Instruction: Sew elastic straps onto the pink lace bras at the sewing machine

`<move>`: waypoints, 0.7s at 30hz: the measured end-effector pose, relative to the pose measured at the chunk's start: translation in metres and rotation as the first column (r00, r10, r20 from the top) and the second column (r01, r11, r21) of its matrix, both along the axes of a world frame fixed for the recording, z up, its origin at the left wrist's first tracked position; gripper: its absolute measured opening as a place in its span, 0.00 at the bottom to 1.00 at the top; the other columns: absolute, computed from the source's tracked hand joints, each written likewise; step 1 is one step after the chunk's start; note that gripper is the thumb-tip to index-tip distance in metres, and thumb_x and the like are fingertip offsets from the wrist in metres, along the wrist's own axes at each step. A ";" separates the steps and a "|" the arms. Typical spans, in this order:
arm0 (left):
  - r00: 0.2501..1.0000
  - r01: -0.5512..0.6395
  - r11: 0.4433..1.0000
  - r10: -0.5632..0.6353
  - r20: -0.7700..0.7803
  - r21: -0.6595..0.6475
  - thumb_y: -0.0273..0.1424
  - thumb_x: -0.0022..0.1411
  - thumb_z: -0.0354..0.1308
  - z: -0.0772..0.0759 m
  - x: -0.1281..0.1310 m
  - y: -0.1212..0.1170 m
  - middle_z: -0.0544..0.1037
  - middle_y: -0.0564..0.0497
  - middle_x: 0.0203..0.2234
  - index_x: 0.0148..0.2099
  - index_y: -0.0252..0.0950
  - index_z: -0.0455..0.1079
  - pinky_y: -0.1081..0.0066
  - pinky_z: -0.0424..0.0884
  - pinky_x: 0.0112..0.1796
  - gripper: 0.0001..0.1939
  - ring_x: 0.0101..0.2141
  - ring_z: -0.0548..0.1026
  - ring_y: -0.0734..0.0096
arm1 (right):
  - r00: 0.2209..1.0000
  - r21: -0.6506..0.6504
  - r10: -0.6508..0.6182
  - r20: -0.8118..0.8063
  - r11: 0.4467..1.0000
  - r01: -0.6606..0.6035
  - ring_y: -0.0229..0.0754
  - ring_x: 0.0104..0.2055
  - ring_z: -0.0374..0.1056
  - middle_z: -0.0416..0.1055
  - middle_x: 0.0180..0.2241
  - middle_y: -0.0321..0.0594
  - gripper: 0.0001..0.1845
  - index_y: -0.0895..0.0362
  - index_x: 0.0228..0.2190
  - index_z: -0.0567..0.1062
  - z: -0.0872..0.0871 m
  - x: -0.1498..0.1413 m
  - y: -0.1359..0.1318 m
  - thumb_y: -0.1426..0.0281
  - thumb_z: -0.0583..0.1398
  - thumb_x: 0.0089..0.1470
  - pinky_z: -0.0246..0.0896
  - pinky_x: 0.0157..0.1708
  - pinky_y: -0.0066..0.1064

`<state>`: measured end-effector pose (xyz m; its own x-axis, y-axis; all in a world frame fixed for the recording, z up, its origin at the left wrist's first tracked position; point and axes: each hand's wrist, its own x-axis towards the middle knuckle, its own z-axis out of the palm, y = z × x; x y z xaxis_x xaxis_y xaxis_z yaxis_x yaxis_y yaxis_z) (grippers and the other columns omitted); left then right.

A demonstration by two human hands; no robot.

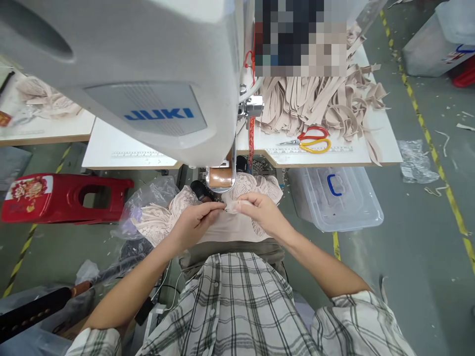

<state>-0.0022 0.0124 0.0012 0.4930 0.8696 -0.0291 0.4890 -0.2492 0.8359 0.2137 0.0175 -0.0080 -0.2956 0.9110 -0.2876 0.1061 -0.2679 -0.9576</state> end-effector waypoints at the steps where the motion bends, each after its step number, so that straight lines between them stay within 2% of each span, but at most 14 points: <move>1: 1.000 -0.001 1.000 0.001 -0.013 0.015 0.30 0.70 0.47 0.002 -0.002 0.000 0.78 0.52 0.28 0.45 0.35 0.72 0.76 0.64 0.28 0.13 0.26 0.73 0.74 | 1.000 0.025 -0.004 0.001 1.000 0.004 0.38 0.28 0.66 0.72 0.26 0.36 0.12 0.55 0.29 0.77 -0.001 0.001 0.000 0.59 0.62 0.54 0.61 0.30 0.31; 3: 0.997 0.024 0.998 -0.020 -0.068 0.064 0.29 0.69 0.48 0.009 -0.005 -0.002 0.77 0.54 0.25 0.46 0.36 0.71 0.76 0.62 0.26 0.11 0.23 0.71 0.76 | 0.994 0.209 0.079 0.078 0.973 -0.094 0.38 0.28 0.66 0.70 0.27 0.36 0.08 0.55 0.29 0.78 -0.001 0.000 -0.002 0.64 0.62 0.55 0.61 0.31 0.31; 4: 0.994 0.047 0.994 -0.038 -0.099 0.094 0.29 0.69 0.47 0.013 -0.007 -0.004 0.76 0.55 0.24 0.44 0.36 0.70 0.76 0.60 0.25 0.10 0.21 0.70 0.76 | 0.979 0.326 0.151 0.138 0.926 -0.188 0.38 0.31 0.67 0.71 0.30 0.38 0.06 0.55 0.30 0.78 0.000 -0.001 -0.004 0.67 0.62 0.55 0.63 0.33 0.31; 6: 0.986 0.098 0.984 -0.076 -0.146 0.151 0.28 0.69 0.47 0.022 -0.008 -0.007 0.75 0.56 0.23 0.42 0.37 0.68 0.76 0.60 0.24 0.08 0.20 0.69 0.77 | 0.931 0.499 0.284 0.232 0.787 -0.364 0.41 0.40 0.70 0.73 0.38 0.43 0.06 0.55 0.33 0.79 0.005 -0.005 -0.010 0.72 0.60 0.56 0.66 0.40 0.33; 7: 0.983 0.122 0.978 -0.095 -0.160 0.171 0.28 0.69 0.47 0.025 -0.008 -0.009 0.76 0.55 0.24 0.41 0.37 0.67 0.76 0.61 0.24 0.08 0.20 0.70 0.76 | 0.906 0.542 0.329 0.265 0.726 -0.422 0.41 0.43 0.70 0.73 0.41 0.44 0.07 0.55 0.35 0.78 0.007 -0.007 -0.012 0.73 0.59 0.57 0.66 0.42 0.32; 9: 0.981 0.145 0.969 -0.113 -0.161 0.201 0.26 0.68 0.47 0.029 -0.008 -0.011 0.76 0.55 0.25 0.40 0.37 0.67 0.76 0.64 0.26 0.08 0.23 0.73 0.74 | 0.869 0.576 0.366 0.334 0.651 -0.495 0.40 0.41 0.70 0.74 0.40 0.44 0.08 0.56 0.36 0.77 0.012 -0.010 -0.017 0.74 0.57 0.59 0.66 0.40 0.30; 12: 0.992 0.124 0.965 -0.112 -0.067 0.230 0.25 0.68 0.50 0.029 -0.007 -0.013 0.79 0.52 0.29 0.40 0.37 0.70 0.75 0.70 0.31 0.07 0.29 0.77 0.73 | 0.851 0.634 0.301 0.431 0.570 -0.523 0.38 0.34 0.69 0.74 0.32 0.41 0.11 0.57 0.33 0.75 0.012 -0.012 -0.020 0.72 0.54 0.62 0.64 0.33 0.29; 15: 0.994 0.098 0.964 -0.105 0.015 0.248 0.24 0.67 0.53 0.028 -0.009 -0.014 0.81 0.49 0.34 0.42 0.38 0.72 0.75 0.73 0.34 0.07 0.34 0.79 0.73 | 0.858 0.701 0.230 0.459 0.500 -0.508 0.38 0.33 0.68 0.74 0.31 0.41 0.13 0.57 0.32 0.74 0.010 -0.012 -0.021 0.72 0.52 0.63 0.64 0.33 0.29; 21: 0.987 0.142 0.959 -0.118 -0.110 0.246 0.25 0.68 0.51 0.037 -0.009 -0.018 0.82 0.50 0.33 0.41 0.38 0.73 0.75 0.73 0.33 0.09 0.32 0.80 0.71 | 0.846 0.771 0.130 0.517 0.358 -0.526 0.38 0.32 0.66 0.72 0.27 0.39 0.14 0.57 0.30 0.73 0.009 -0.014 -0.027 0.74 0.50 0.64 0.64 0.33 0.30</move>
